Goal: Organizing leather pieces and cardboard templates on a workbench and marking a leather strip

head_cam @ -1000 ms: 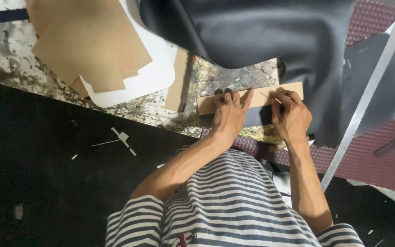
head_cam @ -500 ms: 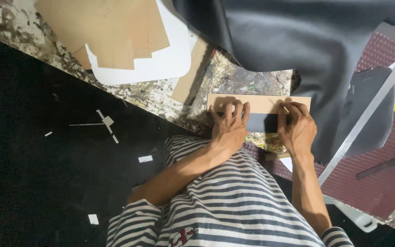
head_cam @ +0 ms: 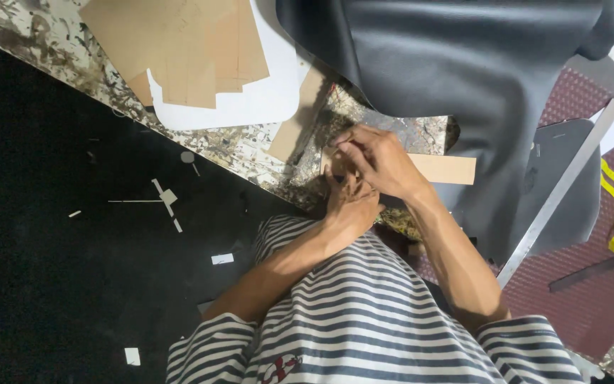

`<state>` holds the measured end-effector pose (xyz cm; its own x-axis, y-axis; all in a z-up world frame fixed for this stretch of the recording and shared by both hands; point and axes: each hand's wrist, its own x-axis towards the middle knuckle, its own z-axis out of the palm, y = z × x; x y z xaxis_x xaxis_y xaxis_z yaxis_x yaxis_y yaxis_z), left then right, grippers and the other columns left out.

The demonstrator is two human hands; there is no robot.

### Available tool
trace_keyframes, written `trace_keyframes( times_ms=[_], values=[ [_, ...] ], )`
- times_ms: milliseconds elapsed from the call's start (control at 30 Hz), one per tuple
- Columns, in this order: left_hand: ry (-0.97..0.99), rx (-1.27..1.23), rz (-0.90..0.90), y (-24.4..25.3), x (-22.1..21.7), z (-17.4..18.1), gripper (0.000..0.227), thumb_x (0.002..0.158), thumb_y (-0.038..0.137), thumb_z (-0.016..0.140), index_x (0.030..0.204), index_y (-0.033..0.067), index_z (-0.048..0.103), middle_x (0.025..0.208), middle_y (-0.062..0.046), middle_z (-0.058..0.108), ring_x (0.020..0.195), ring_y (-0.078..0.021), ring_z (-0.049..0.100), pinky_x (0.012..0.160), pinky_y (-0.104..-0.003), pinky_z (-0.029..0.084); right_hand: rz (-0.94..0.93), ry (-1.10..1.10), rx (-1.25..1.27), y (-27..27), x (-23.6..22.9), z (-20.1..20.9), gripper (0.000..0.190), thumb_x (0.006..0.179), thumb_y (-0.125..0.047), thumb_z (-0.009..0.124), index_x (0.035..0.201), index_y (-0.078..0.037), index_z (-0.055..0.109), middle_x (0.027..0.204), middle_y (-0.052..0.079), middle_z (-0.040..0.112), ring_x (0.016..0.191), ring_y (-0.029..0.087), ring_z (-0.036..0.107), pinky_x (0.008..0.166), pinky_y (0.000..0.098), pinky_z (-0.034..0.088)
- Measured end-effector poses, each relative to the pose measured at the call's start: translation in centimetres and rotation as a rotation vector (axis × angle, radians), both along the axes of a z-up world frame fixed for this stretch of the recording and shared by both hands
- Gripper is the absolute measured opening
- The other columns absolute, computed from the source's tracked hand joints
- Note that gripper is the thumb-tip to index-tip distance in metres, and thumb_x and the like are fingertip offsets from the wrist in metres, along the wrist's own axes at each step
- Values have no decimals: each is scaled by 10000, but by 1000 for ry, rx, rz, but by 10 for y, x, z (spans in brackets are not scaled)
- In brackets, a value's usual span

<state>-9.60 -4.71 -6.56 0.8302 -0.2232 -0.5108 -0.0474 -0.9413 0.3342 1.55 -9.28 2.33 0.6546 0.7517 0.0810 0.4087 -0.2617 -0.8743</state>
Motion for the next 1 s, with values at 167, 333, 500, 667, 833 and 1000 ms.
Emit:
trace_keyframes(
  times_ms=[167, 333, 500, 667, 833, 1000],
  values=[
    [-16, 27, 15, -7, 0, -21, 569, 994, 510, 540, 1438, 157, 580, 1519, -122, 517, 1460, -403, 346, 1105, -855, 86, 128, -57, -58, 5, -1, -16, 168, 1032, -155, 631, 989, 0, 681, 949, 229, 722, 945, 468, 693, 816, 546, 541],
    [-38, 57, 2, 8, 5, 20, 574, 994, 533, 525, 1425, 161, 593, 1509, -92, 545, 1435, -413, 385, 1097, -864, 105, 179, -159, -62, 7, 0, -12, 229, 1045, -197, 616, 911, -12, 642, 908, 225, 708, 925, 464, 683, 814, 562, 530],
    [-110, 59, 15, 1, 0, 0, 549, 987, 526, 540, 1407, 178, 608, 1536, -76, 520, 1461, -439, 330, 1108, -875, 75, 160, -179, -57, 8, -1, -21, 292, 1053, -227, 617, 858, -9, 609, 868, 234, 693, 911, 465, 676, 799, 560, 520],
    [-129, 78, 35, 1, 1, 3, 569, 954, 522, 594, 1381, 148, 630, 1543, -102, 508, 1454, -478, 326, 1085, -892, 104, 198, -187, -78, 11, 2, -13, 295, 1061, -231, 601, 852, -23, 599, 818, 220, 673, 879, 460, 673, 780, 551, 531],
    [-135, 106, -9, -12, -6, -47, 539, 1010, 549, 482, 1405, 209, 618, 1564, -41, 496, 1475, -451, 283, 1070, -900, 73, 199, -202, -87, 8, 5, -25, 303, 1066, -228, 594, 838, -28, 600, 814, 211, 682, 867, 450, 681, 785, 538, 529],
    [-137, 42, -17, -11, -9, -61, 490, 1000, 517, 505, 1365, 219, 639, 1509, -79, 546, 1437, -432, 352, 1063, -903, 123, 208, -230, -84, 8, 9, -26, 257, 1067, -248, 597, 894, -62, 635, 832, 168, 688, 916, 415, 688, 806, 530, 529]
  ],
)
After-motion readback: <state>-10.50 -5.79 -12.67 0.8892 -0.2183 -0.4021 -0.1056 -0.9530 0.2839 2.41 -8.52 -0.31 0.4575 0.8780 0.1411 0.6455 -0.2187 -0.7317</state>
